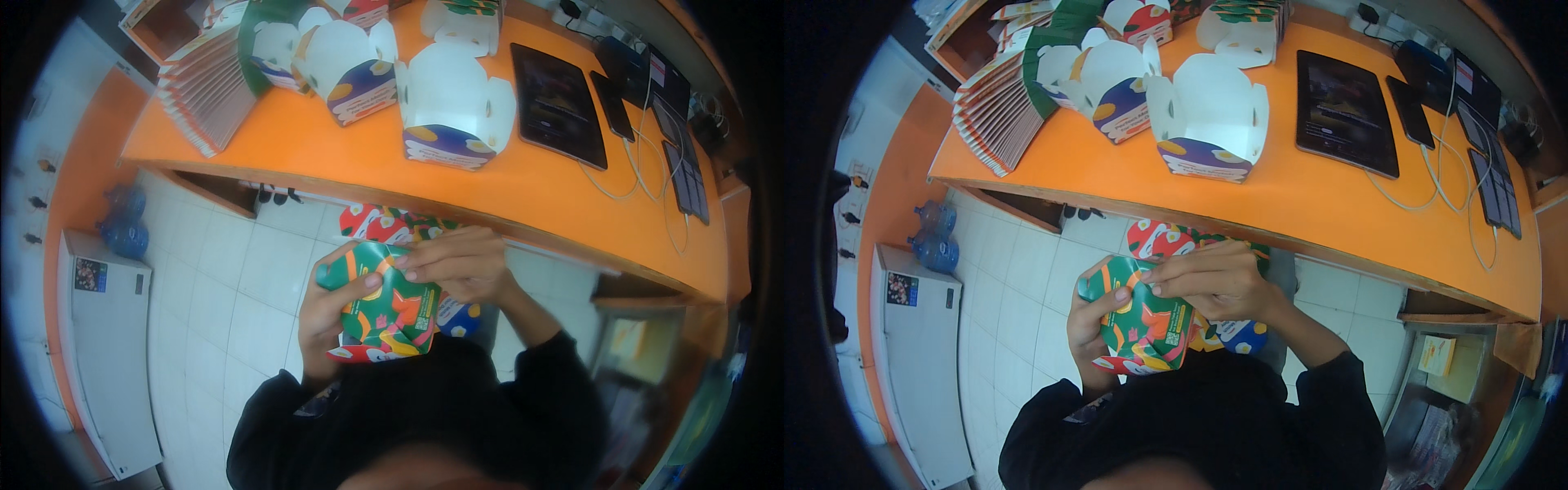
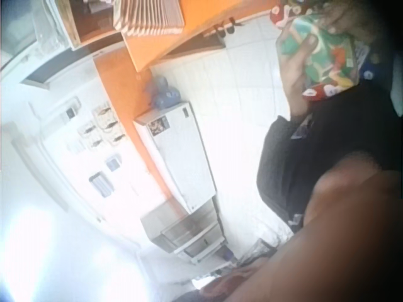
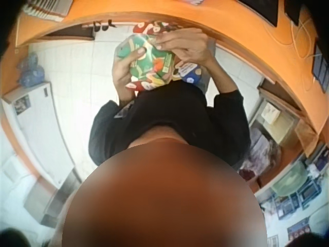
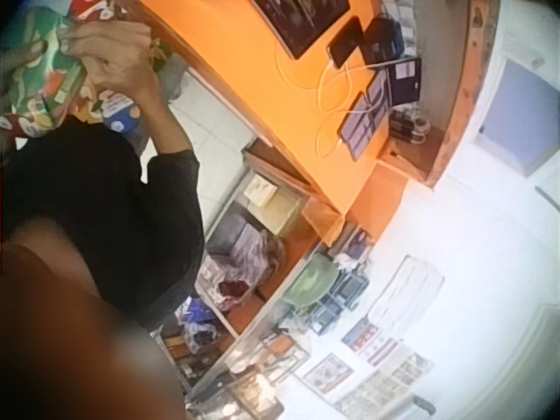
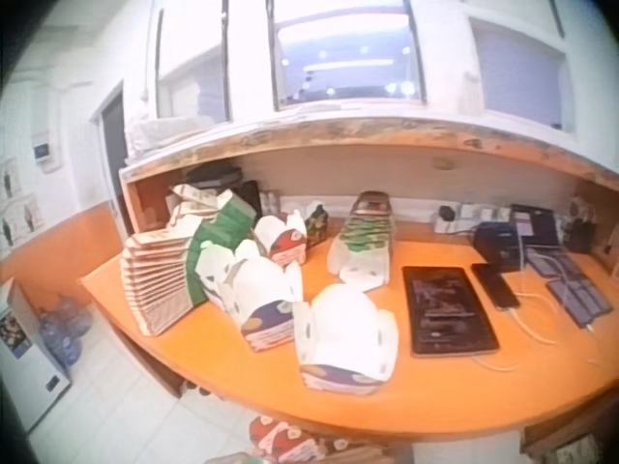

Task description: The person assembles flat-packed paperboard food boxes at a counter. They fold the panels, tuck flaps, and form the box shape, then place the finished boxes on the counter. The process is repeated for several boxes.

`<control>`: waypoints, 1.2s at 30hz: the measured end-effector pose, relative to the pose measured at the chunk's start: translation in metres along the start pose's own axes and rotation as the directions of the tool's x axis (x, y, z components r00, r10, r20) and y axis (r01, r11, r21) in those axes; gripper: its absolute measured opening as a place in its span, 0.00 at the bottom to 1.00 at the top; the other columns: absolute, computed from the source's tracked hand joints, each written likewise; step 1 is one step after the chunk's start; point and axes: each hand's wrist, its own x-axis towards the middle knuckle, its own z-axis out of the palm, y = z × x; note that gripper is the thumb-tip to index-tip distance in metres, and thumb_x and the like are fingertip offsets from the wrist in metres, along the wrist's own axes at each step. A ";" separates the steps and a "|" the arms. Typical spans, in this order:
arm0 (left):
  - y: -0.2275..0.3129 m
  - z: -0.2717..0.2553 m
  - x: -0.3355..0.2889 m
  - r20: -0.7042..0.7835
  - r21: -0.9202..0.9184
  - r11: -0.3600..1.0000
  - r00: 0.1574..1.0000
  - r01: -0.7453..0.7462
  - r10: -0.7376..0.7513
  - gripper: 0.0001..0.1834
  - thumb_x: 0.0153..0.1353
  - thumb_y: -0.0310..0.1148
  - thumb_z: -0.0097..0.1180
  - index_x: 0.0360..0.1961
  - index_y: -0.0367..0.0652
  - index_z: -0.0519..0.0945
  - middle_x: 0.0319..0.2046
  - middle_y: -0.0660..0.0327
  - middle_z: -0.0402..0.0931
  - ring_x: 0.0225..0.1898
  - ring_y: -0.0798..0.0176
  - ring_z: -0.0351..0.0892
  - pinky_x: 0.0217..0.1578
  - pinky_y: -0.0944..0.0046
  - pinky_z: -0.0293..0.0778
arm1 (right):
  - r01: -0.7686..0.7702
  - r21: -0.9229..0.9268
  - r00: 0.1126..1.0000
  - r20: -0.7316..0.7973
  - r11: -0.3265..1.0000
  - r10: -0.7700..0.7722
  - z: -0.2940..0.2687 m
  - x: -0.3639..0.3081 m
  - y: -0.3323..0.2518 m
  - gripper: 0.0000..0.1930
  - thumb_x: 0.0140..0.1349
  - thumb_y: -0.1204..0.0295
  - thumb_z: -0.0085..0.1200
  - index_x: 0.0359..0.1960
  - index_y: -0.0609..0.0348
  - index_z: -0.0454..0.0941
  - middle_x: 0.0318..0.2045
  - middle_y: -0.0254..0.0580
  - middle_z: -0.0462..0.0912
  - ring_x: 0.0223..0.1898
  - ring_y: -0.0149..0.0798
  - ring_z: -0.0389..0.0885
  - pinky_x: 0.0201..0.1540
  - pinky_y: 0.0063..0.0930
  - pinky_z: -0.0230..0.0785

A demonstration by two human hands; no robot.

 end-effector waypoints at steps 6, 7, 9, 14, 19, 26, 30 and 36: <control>-0.004 0.004 0.002 0.018 -0.134 0.991 1.000 0.004 -0.001 0.17 0.56 0.24 0.61 0.46 0.33 0.74 0.39 0.55 0.79 0.41 0.63 0.81 0.44 0.67 0.77 | 0.034 0.042 0.999 0.028 0.999 -0.035 -0.001 -0.003 0.009 0.08 0.48 0.82 0.62 0.31 0.56 0.85 0.36 0.38 0.87 0.33 0.30 0.86 0.29 0.19 0.78; -0.004 0.004 0.002 0.022 -0.139 0.990 1.000 -0.002 0.005 0.17 0.56 0.24 0.61 0.46 0.33 0.74 0.39 0.55 0.79 0.41 0.63 0.81 0.43 0.67 0.77 | 0.036 0.044 0.999 0.027 0.998 -0.038 0.000 -0.004 0.009 0.08 0.49 0.81 0.61 0.30 0.56 0.85 0.36 0.37 0.87 0.33 0.30 0.86 0.28 0.19 0.77; -0.004 0.005 0.001 0.001 -0.145 0.989 1.000 -0.027 0.027 0.16 0.56 0.24 0.61 0.46 0.32 0.74 0.38 0.54 0.79 0.40 0.63 0.81 0.42 0.67 0.77 | -0.014 0.040 0.999 0.047 0.999 0.012 0.000 -0.005 0.007 0.07 0.50 0.81 0.61 0.31 0.57 0.85 0.38 0.37 0.87 0.35 0.31 0.86 0.29 0.18 0.77; -0.003 0.004 0.001 -0.092 -0.114 0.991 0.994 -0.075 0.065 0.14 0.58 0.25 0.58 0.45 0.32 0.74 0.38 0.54 0.79 0.39 0.63 0.81 0.42 0.67 0.77 | -0.209 0.059 0.976 0.077 0.976 0.205 0.006 -0.006 -0.004 0.09 0.55 0.77 0.60 0.39 0.60 0.81 0.45 0.39 0.84 0.44 0.37 0.85 0.40 0.23 0.79; -0.006 0.011 0.003 -0.174 -0.083 0.994 0.983 -0.076 0.060 0.17 0.59 0.25 0.57 0.49 0.31 0.72 0.42 0.52 0.78 0.42 0.62 0.81 0.43 0.65 0.77 | -0.460 0.203 0.884 0.017 0.864 0.467 0.013 0.000 -0.009 0.17 0.61 0.76 0.56 0.52 0.62 0.72 0.54 0.46 0.78 0.55 0.41 0.77 0.49 0.28 0.77; -0.010 0.030 -0.009 -0.275 0.058 0.987 0.948 -0.150 0.160 0.22 0.57 0.25 0.60 0.53 0.30 0.71 0.45 0.51 0.78 0.44 0.60 0.80 0.44 0.64 0.77 | -0.568 0.158 0.823 0.091 0.807 0.561 0.009 0.001 -0.008 0.19 0.65 0.79 0.50 0.58 0.64 0.67 0.57 0.48 0.74 0.58 0.41 0.75 0.55 0.31 0.74; -0.007 0.031 -0.012 -0.307 0.093 0.990 0.943 -0.107 0.131 0.23 0.55 0.24 0.61 0.52 0.30 0.71 0.45 0.51 0.78 0.44 0.59 0.80 0.44 0.63 0.77 | -0.576 0.187 0.817 0.090 0.796 0.570 0.010 0.003 -0.009 0.19 0.65 0.77 0.51 0.57 0.63 0.68 0.56 0.48 0.74 0.56 0.41 0.76 0.53 0.30 0.75; -0.007 0.035 -0.014 -0.298 -0.055 0.990 0.948 -0.133 0.111 0.26 0.56 0.23 0.60 0.55 0.31 0.67 0.47 0.49 0.76 0.48 0.59 0.79 0.48 0.61 0.76 | -0.645 0.032 0.749 0.225 0.763 0.623 0.003 0.004 -0.021 0.22 0.68 0.70 0.48 0.62 0.61 0.65 0.55 0.50 0.75 0.58 0.43 0.74 0.56 0.31 0.73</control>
